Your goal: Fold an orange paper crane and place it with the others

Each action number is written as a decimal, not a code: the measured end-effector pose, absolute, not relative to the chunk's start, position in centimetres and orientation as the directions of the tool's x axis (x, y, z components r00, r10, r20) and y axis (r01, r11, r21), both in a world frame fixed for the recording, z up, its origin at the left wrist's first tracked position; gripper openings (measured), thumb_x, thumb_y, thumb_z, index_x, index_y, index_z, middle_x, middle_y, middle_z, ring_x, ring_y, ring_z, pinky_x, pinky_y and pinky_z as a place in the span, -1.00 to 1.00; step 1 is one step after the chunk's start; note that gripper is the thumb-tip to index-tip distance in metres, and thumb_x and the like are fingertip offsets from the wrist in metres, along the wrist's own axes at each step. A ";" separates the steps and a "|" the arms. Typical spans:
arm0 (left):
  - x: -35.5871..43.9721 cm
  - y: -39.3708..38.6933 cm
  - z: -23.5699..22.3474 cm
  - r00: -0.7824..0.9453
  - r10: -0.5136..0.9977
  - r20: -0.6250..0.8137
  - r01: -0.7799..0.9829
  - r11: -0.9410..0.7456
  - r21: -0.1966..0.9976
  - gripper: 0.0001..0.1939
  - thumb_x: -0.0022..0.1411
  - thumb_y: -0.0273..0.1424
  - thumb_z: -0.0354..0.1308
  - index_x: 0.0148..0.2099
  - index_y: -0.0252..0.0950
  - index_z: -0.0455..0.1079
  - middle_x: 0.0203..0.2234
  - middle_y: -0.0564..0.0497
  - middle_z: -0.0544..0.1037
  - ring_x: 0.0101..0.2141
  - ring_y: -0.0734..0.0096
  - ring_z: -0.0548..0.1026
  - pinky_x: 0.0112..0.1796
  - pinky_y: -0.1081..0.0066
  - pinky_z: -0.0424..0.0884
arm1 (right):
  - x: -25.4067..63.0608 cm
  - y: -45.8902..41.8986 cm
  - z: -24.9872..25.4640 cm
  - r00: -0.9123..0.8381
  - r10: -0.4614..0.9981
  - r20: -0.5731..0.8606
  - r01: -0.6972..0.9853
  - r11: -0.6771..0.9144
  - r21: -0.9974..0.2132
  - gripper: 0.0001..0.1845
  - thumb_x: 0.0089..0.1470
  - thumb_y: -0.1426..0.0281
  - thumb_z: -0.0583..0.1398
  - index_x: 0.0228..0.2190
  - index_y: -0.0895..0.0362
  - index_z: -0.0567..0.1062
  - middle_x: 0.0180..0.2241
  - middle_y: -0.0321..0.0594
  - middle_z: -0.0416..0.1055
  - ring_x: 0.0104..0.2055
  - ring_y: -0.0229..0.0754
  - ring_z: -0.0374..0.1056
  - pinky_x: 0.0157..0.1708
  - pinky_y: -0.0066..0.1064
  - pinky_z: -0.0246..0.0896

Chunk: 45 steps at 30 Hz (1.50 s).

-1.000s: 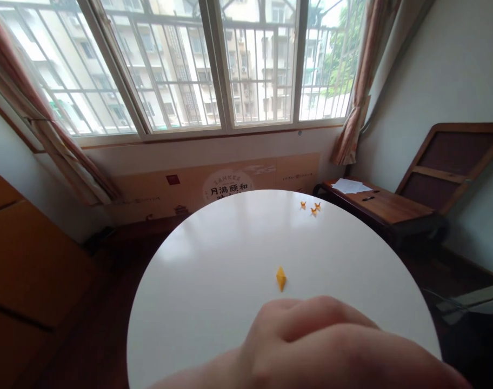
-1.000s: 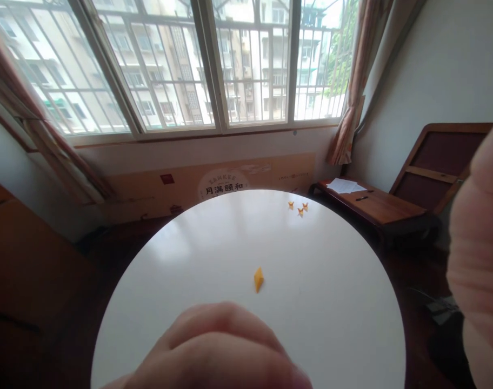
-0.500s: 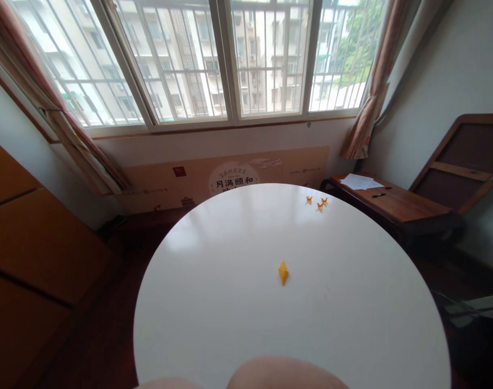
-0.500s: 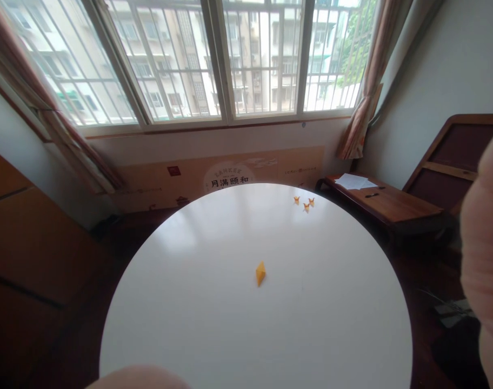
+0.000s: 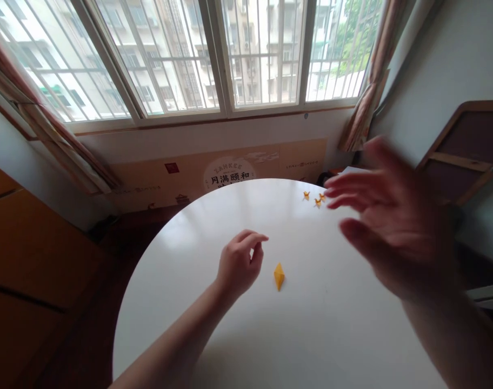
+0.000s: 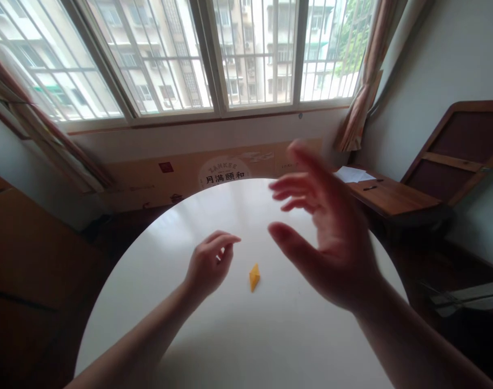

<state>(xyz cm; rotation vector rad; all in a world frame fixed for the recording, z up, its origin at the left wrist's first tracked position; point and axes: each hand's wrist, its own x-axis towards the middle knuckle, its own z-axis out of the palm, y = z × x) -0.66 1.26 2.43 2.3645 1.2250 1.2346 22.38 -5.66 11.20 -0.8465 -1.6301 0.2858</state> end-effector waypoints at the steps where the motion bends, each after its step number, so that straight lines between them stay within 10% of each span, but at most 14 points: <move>1: -0.7 1.6 1.2 0.355 0.800 0.483 0.618 -0.589 0.521 -0.75 0.23 -0.58 0.05 -0.19 -0.25 0.53 -0.24 -0.02 0.58 -0.38 0.45 0.50 -0.36 0.45 0.44 | 22.0 -4.2 9.8 -0.041 0.698 0.715 0.357 0.679 -0.642 -0.54 0.20 0.28 0.22 0.13 -0.15 0.36 -0.07 -0.22 0.44 -0.09 -0.17 0.42 -0.14 -0.31 0.42; 8: -0.1 1.2 -1.0 0.557 0.823 0.109 0.699 -0.535 0.475 -0.82 0.19 -0.39 0.18 -0.18 -0.15 0.57 -0.21 0.01 0.60 -0.16 0.21 0.49 -0.15 0.30 0.42 | 20.7 2.2 -0.1 -0.328 0.906 0.267 0.657 0.422 -0.625 -0.80 0.16 0.38 0.18 -0.27 0.09 0.62 -0.32 -0.23 0.53 -0.31 -0.24 0.40 -0.27 -0.42 0.26; 16: 0.0 1.8 -2.1 0.563 0.821 0.089 0.674 -0.519 0.525 -0.81 0.11 -0.44 0.24 -0.21 -0.11 0.58 -0.26 0.04 0.56 -0.18 0.28 0.45 -0.16 0.34 0.36 | 20.5 1.3 0.3 -0.415 0.910 -0.014 0.761 0.338 -0.554 -0.82 0.08 0.31 0.20 -0.34 0.03 0.63 -0.33 -0.30 0.55 -0.26 -0.21 0.42 -0.25 -0.42 0.18; 45: 0.0 1.7 -1.9 0.465 0.882 0.082 0.784 -0.453 0.425 -0.77 0.10 -0.36 0.26 -0.24 -0.23 0.26 -0.30 0.00 0.49 -0.21 0.19 0.41 -0.25 0.31 0.30 | 19.4 0.8 -0.2 -0.427 0.899 -0.098 0.764 0.300 -0.571 -0.72 -0.02 0.43 0.15 -0.28 0.02 0.62 -0.37 -0.32 0.53 -0.34 -0.25 0.38 -0.36 -0.47 0.09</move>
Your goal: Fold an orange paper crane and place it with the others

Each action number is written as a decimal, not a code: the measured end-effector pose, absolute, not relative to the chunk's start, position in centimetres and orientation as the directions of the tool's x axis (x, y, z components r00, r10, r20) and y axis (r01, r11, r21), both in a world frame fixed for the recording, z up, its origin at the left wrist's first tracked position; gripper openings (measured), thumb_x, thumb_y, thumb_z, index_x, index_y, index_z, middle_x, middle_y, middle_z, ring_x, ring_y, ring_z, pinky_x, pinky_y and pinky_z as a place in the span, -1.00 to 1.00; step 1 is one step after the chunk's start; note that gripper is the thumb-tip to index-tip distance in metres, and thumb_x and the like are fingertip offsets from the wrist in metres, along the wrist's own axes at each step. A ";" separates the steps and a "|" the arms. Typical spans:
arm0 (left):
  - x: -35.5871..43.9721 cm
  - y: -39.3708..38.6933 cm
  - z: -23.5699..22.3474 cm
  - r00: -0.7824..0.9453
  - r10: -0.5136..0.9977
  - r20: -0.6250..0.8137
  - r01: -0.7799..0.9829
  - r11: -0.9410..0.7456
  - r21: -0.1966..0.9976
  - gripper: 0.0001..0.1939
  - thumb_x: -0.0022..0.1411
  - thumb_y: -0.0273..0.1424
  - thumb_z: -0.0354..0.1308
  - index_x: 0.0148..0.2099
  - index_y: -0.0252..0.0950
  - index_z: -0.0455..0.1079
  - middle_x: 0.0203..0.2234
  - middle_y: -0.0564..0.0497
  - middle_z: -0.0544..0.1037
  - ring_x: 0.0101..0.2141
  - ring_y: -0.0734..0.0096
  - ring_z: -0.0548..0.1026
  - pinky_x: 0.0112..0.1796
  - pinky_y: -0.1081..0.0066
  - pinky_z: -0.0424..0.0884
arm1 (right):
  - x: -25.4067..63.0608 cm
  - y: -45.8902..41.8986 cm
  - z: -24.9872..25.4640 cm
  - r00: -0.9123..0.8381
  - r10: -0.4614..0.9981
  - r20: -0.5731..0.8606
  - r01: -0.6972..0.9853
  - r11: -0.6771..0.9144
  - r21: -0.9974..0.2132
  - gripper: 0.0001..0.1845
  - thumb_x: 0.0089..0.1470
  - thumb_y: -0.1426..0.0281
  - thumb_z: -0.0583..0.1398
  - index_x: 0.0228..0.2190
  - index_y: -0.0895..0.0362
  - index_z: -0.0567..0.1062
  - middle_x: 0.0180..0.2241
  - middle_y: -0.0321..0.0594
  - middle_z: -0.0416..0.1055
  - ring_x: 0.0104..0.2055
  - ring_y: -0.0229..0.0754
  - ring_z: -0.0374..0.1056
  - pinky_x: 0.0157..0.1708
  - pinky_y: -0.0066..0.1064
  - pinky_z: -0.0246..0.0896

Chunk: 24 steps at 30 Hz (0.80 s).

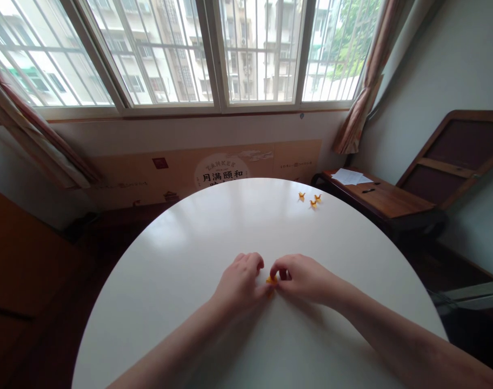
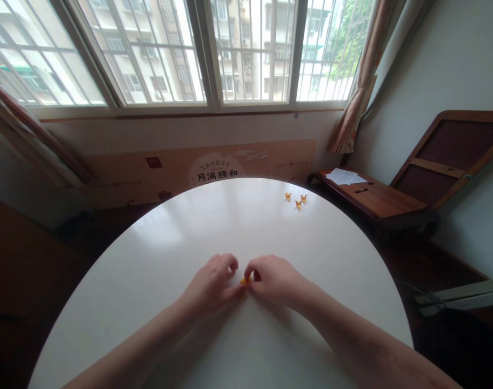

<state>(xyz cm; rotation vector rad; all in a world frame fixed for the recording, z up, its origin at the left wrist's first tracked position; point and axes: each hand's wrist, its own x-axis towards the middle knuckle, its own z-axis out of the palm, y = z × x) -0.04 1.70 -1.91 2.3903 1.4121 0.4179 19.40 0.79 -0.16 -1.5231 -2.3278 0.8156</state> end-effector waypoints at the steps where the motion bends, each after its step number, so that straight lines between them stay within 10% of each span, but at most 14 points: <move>1: -0.1 1.7 -1.9 0.466 0.881 0.079 0.784 -0.453 0.425 -0.77 0.10 -0.36 0.26 -0.23 -0.23 0.27 -0.30 0.00 0.50 -0.21 0.19 0.41 -0.25 0.31 0.30 | 19.4 0.8 -0.2 -0.424 0.899 -0.105 0.764 0.293 -0.575 -0.73 -0.02 0.42 0.15 -0.28 0.03 0.61 -0.37 -0.32 0.53 -0.34 -0.25 0.38 -0.36 -0.47 0.09; 24: -0.3 1.5 -1.4 0.535 0.843 0.053 0.769 -0.513 0.382 -0.87 0.13 -0.31 0.23 -0.30 -0.24 0.39 -0.30 0.01 0.53 -0.20 0.21 0.44 -0.24 0.32 0.32 | 19.7 0.5 -0.5 -0.441 0.895 -0.070 0.754 0.327 -0.569 -0.74 -0.01 0.41 0.15 -0.29 -0.01 0.59 -0.41 -0.34 0.49 -0.38 -0.28 0.33 -0.40 -0.49 0.00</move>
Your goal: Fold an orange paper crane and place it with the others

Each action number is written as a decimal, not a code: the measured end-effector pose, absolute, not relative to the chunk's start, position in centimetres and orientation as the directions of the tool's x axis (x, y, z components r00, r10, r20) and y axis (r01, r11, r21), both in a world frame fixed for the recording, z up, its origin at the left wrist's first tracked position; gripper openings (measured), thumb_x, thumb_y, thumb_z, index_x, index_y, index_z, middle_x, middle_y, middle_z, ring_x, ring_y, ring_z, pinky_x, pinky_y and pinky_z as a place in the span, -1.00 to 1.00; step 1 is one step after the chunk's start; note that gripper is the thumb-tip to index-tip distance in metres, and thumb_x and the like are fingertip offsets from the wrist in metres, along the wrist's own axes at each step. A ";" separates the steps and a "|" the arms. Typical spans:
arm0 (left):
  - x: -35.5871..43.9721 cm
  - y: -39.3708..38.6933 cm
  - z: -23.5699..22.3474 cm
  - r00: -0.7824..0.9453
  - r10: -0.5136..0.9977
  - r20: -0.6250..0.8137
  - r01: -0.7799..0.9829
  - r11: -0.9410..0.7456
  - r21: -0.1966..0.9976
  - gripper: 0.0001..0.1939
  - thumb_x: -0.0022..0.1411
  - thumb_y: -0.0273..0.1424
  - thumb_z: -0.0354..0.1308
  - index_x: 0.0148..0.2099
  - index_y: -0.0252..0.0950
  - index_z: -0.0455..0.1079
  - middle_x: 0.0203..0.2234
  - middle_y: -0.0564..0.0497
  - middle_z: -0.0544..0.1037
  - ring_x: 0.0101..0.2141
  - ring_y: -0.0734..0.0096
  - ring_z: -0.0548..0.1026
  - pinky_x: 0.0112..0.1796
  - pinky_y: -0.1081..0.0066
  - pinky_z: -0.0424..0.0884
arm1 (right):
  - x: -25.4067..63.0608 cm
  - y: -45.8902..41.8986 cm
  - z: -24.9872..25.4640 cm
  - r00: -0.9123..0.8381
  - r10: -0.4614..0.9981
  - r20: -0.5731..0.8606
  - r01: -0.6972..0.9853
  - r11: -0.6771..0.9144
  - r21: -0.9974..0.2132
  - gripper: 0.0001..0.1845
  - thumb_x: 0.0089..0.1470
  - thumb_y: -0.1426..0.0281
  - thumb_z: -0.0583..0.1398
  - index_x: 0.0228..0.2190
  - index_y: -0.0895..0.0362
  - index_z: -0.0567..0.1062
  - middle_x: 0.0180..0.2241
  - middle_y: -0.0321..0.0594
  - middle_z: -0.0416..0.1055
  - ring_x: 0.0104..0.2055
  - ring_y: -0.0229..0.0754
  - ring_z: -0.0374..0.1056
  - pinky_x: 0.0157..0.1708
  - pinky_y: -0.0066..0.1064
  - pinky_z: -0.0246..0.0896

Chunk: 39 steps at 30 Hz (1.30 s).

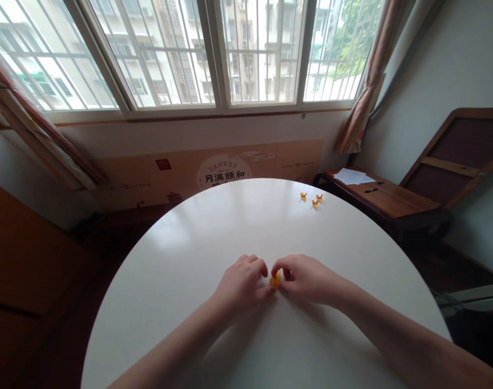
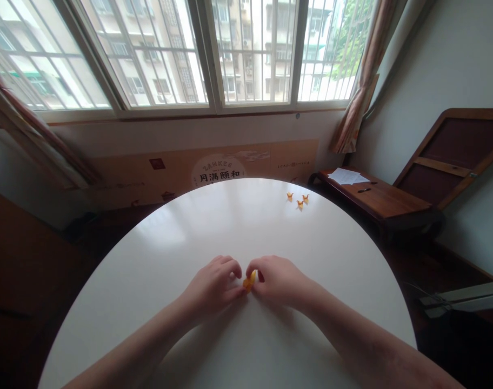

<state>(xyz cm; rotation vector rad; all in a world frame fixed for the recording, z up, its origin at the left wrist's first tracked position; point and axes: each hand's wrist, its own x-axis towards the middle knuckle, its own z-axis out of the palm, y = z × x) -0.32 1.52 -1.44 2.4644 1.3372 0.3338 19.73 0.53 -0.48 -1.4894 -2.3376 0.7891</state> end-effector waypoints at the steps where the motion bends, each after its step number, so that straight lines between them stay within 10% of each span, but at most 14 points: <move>1: -0.3 1.5 -1.4 0.537 0.842 0.053 0.766 -0.512 0.389 -0.86 0.14 -0.30 0.23 -0.28 -0.23 0.40 -0.29 0.01 0.53 -0.19 0.20 0.44 -0.24 0.32 0.32 | 19.8 0.5 -0.5 -0.435 0.897 -0.074 0.756 0.319 -0.572 -0.76 -0.02 0.40 0.15 -0.29 0.01 0.58 -0.40 -0.34 0.49 -0.37 -0.27 0.34 -0.39 -0.49 0.01; 16: 0.2 1.6 -2.3 0.427 0.903 0.049 0.578 -0.315 0.753 -0.87 0.12 -0.41 0.21 -0.28 -0.22 0.30 -0.41 0.11 0.58 -0.43 0.42 0.44 -0.40 0.45 0.25 | 19.5 0.8 -1.2 -0.393 0.919 0.005 0.708 0.306 -0.636 -0.78 -0.03 0.43 0.23 -0.25 0.09 0.47 -0.29 -0.26 0.44 -0.27 -0.22 0.33 -0.30 -0.42 0.13; 23: 0.2 2.0 -1.6 0.239 0.967 0.092 0.055 -0.108 0.993 -0.78 0.10 -0.35 0.30 -0.26 -0.29 0.35 -0.46 0.06 0.52 -0.43 0.46 0.44 -0.41 0.47 0.31 | 19.9 1.1 -0.5 -0.224 0.961 0.164 0.542 0.263 -0.799 -0.44 0.05 0.14 0.29 0.05 0.05 0.35 -0.19 -0.21 0.43 -0.23 -0.18 0.36 -0.29 -0.37 0.26; 28: 0.6 1.4 -1.4 0.136 0.983 0.125 -0.201 -0.097 0.975 -0.56 0.06 -0.35 0.37 0.01 -0.28 0.48 -0.43 0.04 0.55 -0.52 0.55 0.37 -0.52 0.53 0.25 | 18.7 0.9 -0.6 -0.323 0.938 0.122 0.272 0.216 -0.938 -0.67 0.13 0.12 0.25 -0.22 0.13 0.54 -0.27 -0.19 0.49 -0.26 -0.21 0.38 -0.33 -0.43 0.28; 39: 0.3 0.6 -1.4 0.134 0.883 0.450 0.136 -0.466 0.874 -0.61 0.20 -0.46 0.22 0.09 -0.22 0.45 -0.40 0.03 0.56 -0.58 0.61 0.36 -0.54 0.57 0.31 | 17.3 0.4 -1.7 -0.333 0.942 0.048 -0.098 0.015 -0.995 -0.61 0.10 0.09 0.28 -0.31 0.20 0.52 -0.37 -0.15 0.47 -0.37 -0.24 0.40 -0.52 -0.52 0.25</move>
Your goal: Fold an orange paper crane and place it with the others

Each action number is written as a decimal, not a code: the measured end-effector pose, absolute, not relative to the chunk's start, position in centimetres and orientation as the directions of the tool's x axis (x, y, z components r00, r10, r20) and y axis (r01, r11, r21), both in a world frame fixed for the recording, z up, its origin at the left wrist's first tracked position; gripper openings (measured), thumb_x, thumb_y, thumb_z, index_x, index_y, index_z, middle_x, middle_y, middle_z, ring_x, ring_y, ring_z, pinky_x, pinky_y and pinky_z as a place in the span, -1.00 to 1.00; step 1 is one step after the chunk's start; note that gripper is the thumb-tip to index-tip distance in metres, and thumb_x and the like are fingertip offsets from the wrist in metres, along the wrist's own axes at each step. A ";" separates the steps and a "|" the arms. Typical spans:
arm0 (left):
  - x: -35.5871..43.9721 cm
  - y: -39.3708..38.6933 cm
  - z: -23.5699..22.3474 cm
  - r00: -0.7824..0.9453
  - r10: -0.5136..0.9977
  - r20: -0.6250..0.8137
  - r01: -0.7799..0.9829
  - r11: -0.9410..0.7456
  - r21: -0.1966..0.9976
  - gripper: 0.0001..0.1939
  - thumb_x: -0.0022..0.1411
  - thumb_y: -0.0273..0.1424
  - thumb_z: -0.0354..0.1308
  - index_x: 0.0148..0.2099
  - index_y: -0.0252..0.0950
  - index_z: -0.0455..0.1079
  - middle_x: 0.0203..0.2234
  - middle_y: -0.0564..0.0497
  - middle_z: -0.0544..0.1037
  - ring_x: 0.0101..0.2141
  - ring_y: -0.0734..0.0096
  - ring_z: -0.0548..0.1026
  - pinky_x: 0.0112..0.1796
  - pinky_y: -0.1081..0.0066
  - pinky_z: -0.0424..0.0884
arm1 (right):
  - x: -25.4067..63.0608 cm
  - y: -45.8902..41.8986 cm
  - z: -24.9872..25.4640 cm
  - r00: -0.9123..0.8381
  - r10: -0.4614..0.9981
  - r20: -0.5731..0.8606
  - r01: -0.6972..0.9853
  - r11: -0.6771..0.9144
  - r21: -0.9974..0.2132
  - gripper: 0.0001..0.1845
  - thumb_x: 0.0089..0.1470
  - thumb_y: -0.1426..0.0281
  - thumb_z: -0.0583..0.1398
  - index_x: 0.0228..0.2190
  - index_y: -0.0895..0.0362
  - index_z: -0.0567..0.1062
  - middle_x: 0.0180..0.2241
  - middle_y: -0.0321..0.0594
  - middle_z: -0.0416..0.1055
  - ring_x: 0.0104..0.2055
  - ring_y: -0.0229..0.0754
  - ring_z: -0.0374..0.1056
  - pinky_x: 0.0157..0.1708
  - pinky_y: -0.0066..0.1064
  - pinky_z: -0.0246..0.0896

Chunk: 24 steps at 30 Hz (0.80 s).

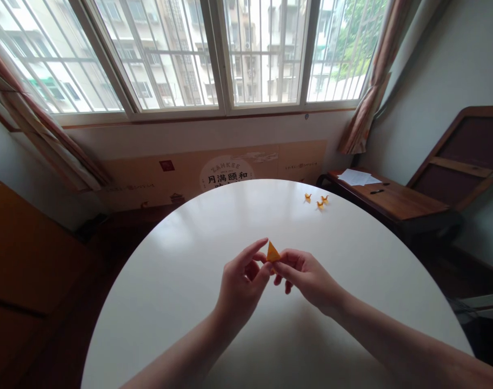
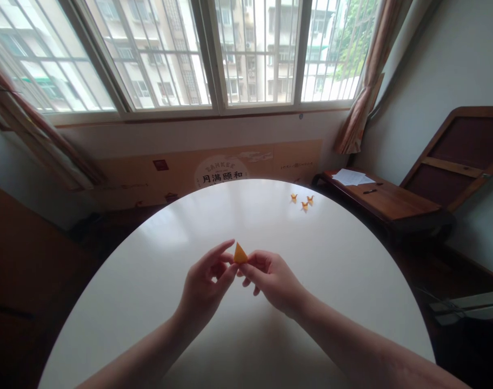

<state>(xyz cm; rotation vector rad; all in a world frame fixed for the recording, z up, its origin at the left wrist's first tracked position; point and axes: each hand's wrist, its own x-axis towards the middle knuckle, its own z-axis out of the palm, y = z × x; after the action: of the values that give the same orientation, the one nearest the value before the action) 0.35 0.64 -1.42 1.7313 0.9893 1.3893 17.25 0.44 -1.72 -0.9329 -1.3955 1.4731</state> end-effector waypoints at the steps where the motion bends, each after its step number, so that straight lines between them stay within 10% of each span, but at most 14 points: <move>1: 0.3 0.6 -1.4 0.139 0.873 0.468 0.162 -0.486 0.859 -0.63 0.20 -0.47 0.21 0.08 -0.22 0.45 -0.42 0.04 0.56 -0.59 0.61 0.36 -0.55 0.57 0.31 | 17.3 0.4 -1.7 -0.326 0.944 0.053 -0.113 0.017 -0.993 -0.61 0.10 0.09 0.28 -0.31 0.20 0.52 -0.36 -0.15 0.47 -0.38 -0.25 0.40 -0.53 -0.52 0.26; 24: 0.6 0.6 -0.4 0.159 0.904 0.397 0.093 -0.414 0.906 -0.99 0.17 -0.46 0.28 -0.31 -0.28 0.52 -0.33 -0.02 0.47 -0.41 0.47 0.48 -0.53 0.56 0.34 | 17.4 -0.1 -1.3 -0.242 0.956 0.164 0.028 0.176 -0.984 -0.70 0.17 0.18 0.23 -0.29 0.19 0.51 -0.41 -0.19 0.50 -0.40 -0.28 0.42 -0.52 -0.53 0.25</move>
<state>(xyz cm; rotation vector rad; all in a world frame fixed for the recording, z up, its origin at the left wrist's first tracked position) 0.62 0.59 -0.38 1.6716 0.9675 1.3380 17.40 -0.15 -1.28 -0.9911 -1.4976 1.2261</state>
